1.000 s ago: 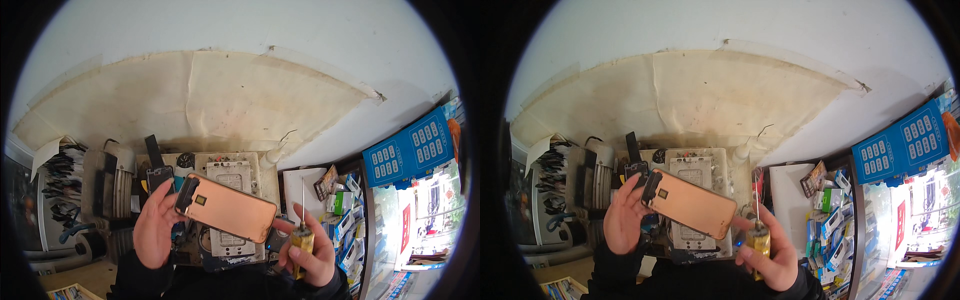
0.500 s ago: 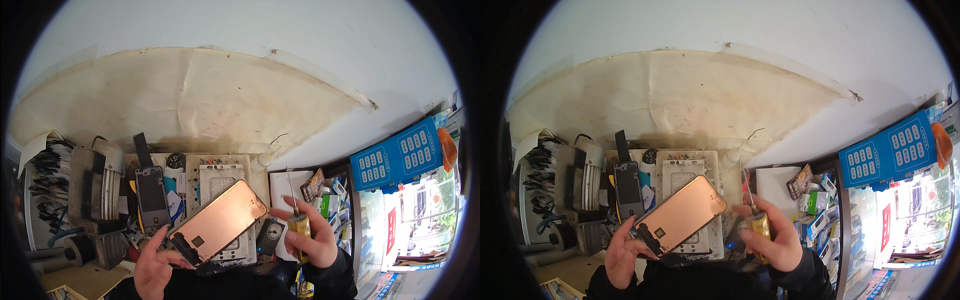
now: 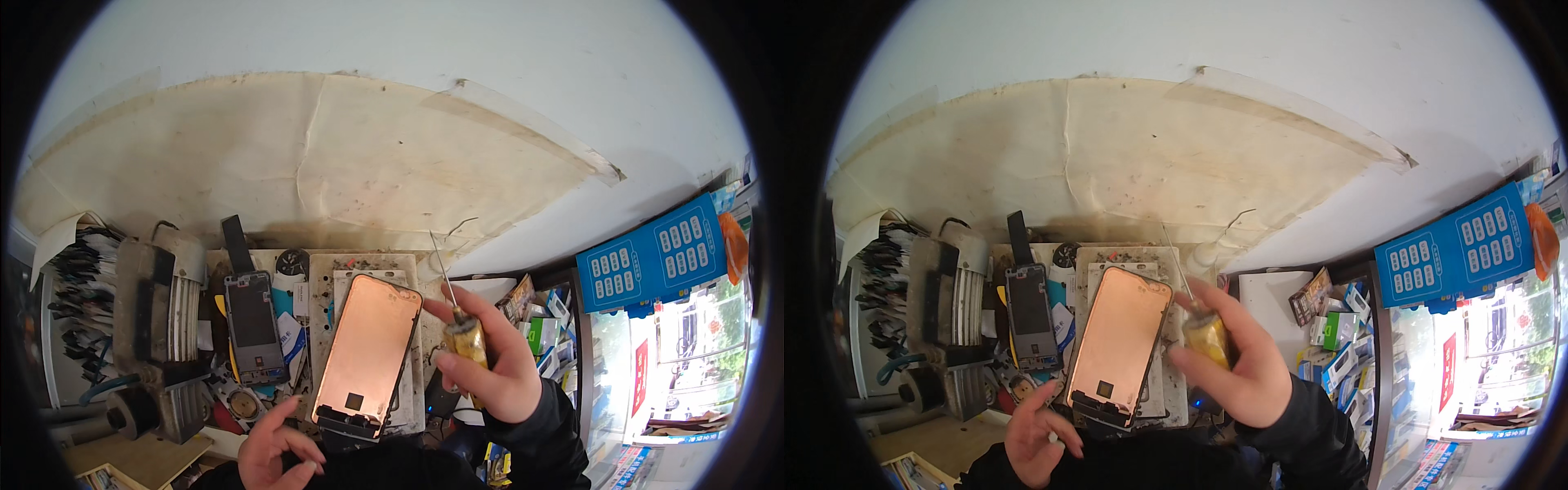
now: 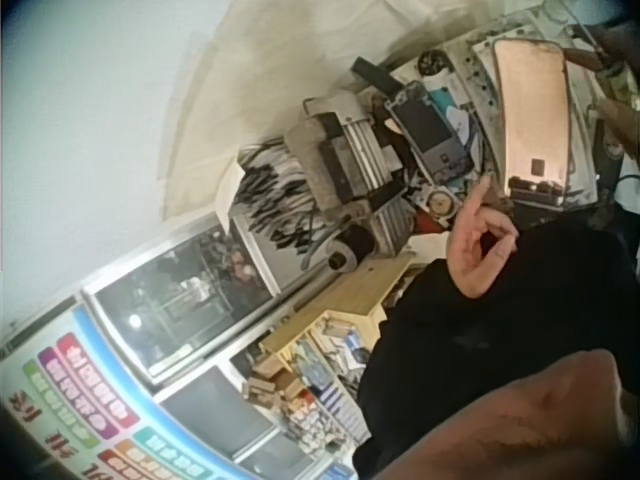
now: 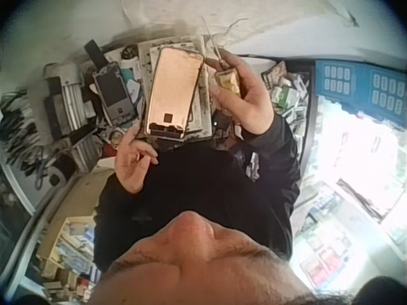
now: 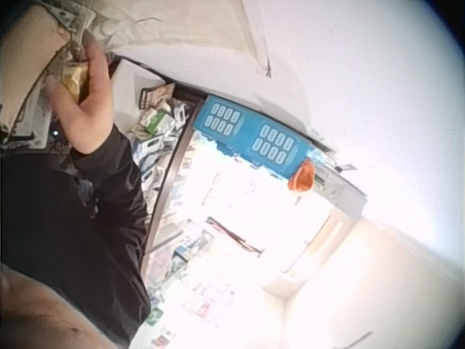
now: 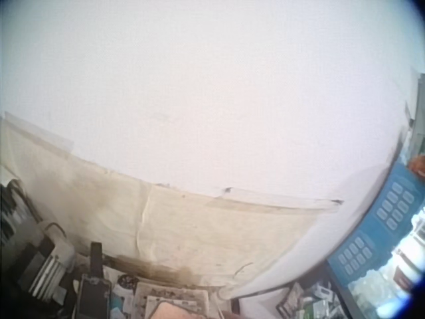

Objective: The person uses a metal prying tool to separate the screen assembly from the phone frame, working along the edges to release adhesive. The phone is held steady with one hand while the tool is inserted and moved along the perimeter.

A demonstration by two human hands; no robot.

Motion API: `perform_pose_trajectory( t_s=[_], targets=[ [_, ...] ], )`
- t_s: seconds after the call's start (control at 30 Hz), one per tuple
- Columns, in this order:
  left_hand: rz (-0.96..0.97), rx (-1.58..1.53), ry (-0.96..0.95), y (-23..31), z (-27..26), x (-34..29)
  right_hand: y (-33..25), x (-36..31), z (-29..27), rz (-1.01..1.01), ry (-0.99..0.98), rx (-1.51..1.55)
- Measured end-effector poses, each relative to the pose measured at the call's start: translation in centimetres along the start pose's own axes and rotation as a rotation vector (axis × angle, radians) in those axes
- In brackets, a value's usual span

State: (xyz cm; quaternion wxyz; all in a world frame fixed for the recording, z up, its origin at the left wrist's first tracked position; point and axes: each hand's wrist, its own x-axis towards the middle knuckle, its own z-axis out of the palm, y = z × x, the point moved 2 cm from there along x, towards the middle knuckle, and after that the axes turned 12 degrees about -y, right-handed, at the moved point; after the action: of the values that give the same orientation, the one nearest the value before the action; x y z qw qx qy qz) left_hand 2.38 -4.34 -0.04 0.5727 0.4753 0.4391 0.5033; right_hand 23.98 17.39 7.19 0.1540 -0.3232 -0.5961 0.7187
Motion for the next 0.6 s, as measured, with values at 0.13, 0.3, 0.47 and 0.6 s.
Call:
perform_pose_trajectory(
  t_s=[0.13, 0.3, 0.47, 0.6],
  targets=[
    [0.041, 0.286, 0.007, -0.2, 0.0, 0.6, 0.2, -0.8, 0.5, -0.042, -0.032, 0.035],
    [0.267, 0.740, -0.039, 1.4, 0.6, 1.8, 0.2, 0.6, 0.2, -0.046, -0.067, -0.056],
    [0.194, 1.093, -0.052, 2.4, 1.4, 2.4, 0.7, 0.6, -1.0, -0.065, -0.043, -0.054],
    [0.324, 1.200, 0.030, 3.9, 0.6, 3.3, 0.1, -2.7, -2.0, -0.186, -0.069, -0.390]
  ],
)
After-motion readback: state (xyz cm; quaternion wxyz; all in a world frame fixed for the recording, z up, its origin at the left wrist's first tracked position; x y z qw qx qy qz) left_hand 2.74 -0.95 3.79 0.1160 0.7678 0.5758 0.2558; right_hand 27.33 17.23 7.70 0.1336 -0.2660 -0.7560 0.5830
